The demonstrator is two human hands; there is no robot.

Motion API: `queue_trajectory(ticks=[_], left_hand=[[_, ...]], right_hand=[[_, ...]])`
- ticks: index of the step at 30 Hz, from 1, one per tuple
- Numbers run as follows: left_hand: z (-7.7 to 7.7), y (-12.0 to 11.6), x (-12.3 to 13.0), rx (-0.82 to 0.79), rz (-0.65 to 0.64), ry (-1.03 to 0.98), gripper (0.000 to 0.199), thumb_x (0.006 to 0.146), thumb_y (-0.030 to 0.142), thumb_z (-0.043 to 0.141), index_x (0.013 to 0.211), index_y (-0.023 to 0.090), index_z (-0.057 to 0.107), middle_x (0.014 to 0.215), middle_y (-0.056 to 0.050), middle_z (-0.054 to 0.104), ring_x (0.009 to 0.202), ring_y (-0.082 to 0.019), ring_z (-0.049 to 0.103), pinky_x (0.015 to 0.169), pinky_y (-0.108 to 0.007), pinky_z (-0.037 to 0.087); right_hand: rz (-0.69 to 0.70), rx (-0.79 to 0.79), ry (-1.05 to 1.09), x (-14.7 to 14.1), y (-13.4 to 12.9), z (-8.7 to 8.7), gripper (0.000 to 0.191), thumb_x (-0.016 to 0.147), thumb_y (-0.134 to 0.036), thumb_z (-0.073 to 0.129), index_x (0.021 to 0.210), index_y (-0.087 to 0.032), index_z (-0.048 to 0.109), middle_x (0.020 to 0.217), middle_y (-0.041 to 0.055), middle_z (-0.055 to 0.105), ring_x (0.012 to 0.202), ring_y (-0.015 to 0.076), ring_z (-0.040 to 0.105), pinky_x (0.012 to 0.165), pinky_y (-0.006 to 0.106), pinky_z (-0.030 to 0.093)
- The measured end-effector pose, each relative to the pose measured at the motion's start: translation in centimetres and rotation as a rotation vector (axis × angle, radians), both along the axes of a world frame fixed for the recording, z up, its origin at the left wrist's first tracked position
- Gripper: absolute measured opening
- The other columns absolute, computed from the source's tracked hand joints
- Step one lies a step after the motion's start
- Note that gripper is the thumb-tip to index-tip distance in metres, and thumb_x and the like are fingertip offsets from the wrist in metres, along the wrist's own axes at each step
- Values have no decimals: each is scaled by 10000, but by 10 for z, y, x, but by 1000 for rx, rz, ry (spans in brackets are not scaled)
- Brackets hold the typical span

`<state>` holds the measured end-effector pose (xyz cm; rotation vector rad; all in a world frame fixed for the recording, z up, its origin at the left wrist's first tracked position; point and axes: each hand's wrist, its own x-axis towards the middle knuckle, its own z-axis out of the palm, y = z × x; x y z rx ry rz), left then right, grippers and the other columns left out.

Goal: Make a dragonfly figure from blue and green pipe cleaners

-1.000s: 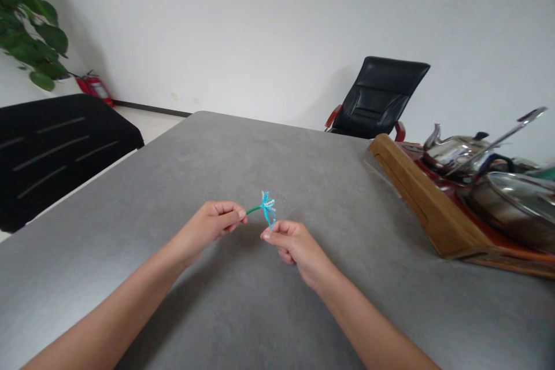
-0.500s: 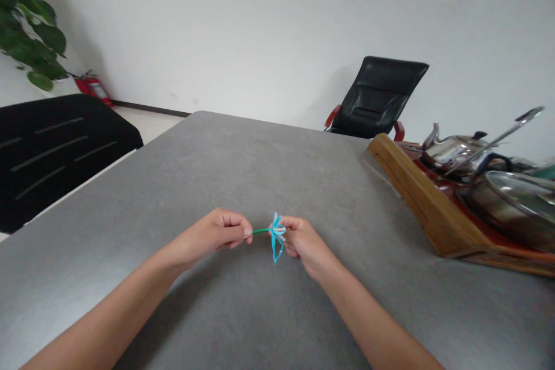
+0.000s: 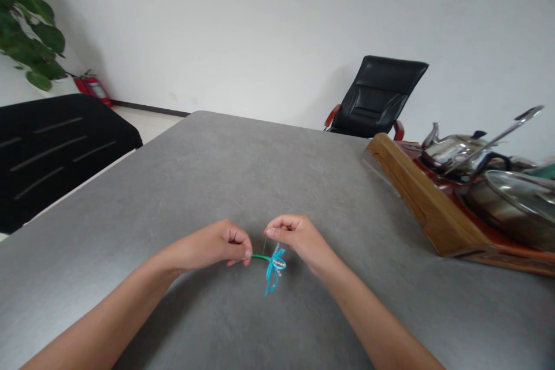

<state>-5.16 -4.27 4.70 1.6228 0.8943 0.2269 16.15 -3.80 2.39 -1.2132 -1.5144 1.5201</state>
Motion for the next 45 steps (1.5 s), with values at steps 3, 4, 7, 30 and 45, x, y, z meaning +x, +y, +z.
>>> queue_trajectory(ticks=[3,4,7,30,45], left_hand=[[0,-1,0,18,2,25,208,800,240,495,729,146,666,538,50,468,518,-87,387,523,-202,281],[0,-1,0,22,5,32,207,798,237,494,726,144,665,538,50,469,518,-87,387,523,-201,281],[0,0,0,44,18,55,211,794,237,491,710,140,659,536,52,467,515,-84,381,520,-198,277],[2,9,3,38,489,49,301,726,438,532,664,146,570,517,59,408,480,-85,279,459,-209,183],[7,8,4,13,574,-9,276,711,399,520,714,132,590,524,68,368,470,-69,239,442,-202,152]], right_hand=[[21,90,-45,1,1,2,161,713,-317,638,686,-163,676,554,-36,472,532,98,376,514,232,264],[26,115,-66,1,0,3,163,719,-317,630,683,-164,675,552,-37,469,529,99,373,511,231,261],[22,174,-137,0,-3,9,159,741,-301,610,682,-168,671,510,-54,402,494,92,329,488,227,235],[-55,358,-388,-11,-26,24,152,787,-198,519,655,-182,592,460,-83,331,430,69,316,457,222,225],[-92,19,-39,-17,-15,-2,164,724,-276,578,611,-159,603,500,-57,401,476,78,314,469,231,218]])
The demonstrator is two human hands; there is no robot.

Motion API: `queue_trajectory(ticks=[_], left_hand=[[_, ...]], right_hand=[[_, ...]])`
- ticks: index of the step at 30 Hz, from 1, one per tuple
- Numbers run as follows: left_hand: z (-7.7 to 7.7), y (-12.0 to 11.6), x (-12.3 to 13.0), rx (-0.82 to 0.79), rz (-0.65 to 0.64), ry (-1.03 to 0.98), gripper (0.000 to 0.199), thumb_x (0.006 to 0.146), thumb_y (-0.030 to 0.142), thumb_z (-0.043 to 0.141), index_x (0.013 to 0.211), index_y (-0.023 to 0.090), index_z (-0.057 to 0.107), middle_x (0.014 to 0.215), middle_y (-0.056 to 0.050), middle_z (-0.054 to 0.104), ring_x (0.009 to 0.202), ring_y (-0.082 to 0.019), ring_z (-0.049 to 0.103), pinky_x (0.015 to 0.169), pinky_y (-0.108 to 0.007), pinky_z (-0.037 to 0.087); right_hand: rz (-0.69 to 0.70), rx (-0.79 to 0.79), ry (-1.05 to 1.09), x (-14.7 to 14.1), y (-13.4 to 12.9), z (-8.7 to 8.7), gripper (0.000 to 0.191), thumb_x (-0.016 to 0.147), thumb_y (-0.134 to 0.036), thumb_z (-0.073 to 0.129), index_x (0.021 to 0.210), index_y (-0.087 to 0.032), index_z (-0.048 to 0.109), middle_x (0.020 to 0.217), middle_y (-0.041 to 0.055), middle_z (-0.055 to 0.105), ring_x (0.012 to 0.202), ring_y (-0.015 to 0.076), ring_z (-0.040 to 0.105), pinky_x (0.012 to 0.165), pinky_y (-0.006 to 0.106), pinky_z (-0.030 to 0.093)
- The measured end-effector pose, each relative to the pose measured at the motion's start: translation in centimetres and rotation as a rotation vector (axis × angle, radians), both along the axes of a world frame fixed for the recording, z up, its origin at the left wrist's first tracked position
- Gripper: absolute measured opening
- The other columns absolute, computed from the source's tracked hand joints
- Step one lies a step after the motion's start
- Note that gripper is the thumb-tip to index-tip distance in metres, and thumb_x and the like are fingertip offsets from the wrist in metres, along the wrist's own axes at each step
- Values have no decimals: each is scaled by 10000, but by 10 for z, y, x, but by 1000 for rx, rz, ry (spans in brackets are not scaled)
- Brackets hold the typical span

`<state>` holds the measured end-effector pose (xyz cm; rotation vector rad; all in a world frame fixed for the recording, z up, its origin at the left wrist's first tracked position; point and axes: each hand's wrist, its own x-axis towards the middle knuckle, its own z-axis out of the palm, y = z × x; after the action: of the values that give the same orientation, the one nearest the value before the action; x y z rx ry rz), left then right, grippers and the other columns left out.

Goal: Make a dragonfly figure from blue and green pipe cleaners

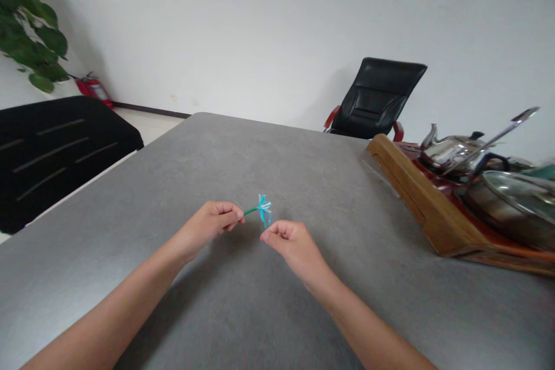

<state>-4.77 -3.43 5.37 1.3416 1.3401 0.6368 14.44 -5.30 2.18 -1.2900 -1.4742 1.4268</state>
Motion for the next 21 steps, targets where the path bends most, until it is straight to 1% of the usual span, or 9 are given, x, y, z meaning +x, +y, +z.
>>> queue_trajectory(ticks=[3,6,10,15,21], left_hand=[[0,-1,0,8,9,-14,261,700,383,525,705,130,589,524,67,369,472,-68,242,446,-204,157],[-1,-1,0,11,19,-25,267,722,389,535,716,128,591,526,70,363,470,-66,239,446,-206,159],[-3,-2,-2,12,-1,-79,275,771,399,534,737,132,592,532,73,351,462,-63,217,441,-212,143],[-1,-3,-2,-5,-53,-127,268,789,394,542,745,134,591,535,73,352,456,-62,212,440,-219,130],[3,-5,-1,-44,-187,-157,268,790,400,535,731,145,594,527,69,365,459,-69,225,445,-216,134]], right_hand=[[-14,-118,64,-1,-1,4,147,705,-282,599,638,-153,621,483,-63,397,446,67,291,446,230,184],[-13,-260,151,-2,-3,7,138,691,-286,608,668,-150,620,433,-94,330,394,52,220,415,234,124],[13,-389,287,1,-3,4,138,676,-280,616,706,-145,606,415,-120,279,369,40,161,402,241,74],[11,-415,354,4,2,-5,154,664,-273,644,729,-139,606,423,-124,275,373,35,157,398,238,70],[-45,-402,322,4,5,-3,142,618,-244,643,697,-136,597,425,-125,275,379,32,134,400,234,62]])
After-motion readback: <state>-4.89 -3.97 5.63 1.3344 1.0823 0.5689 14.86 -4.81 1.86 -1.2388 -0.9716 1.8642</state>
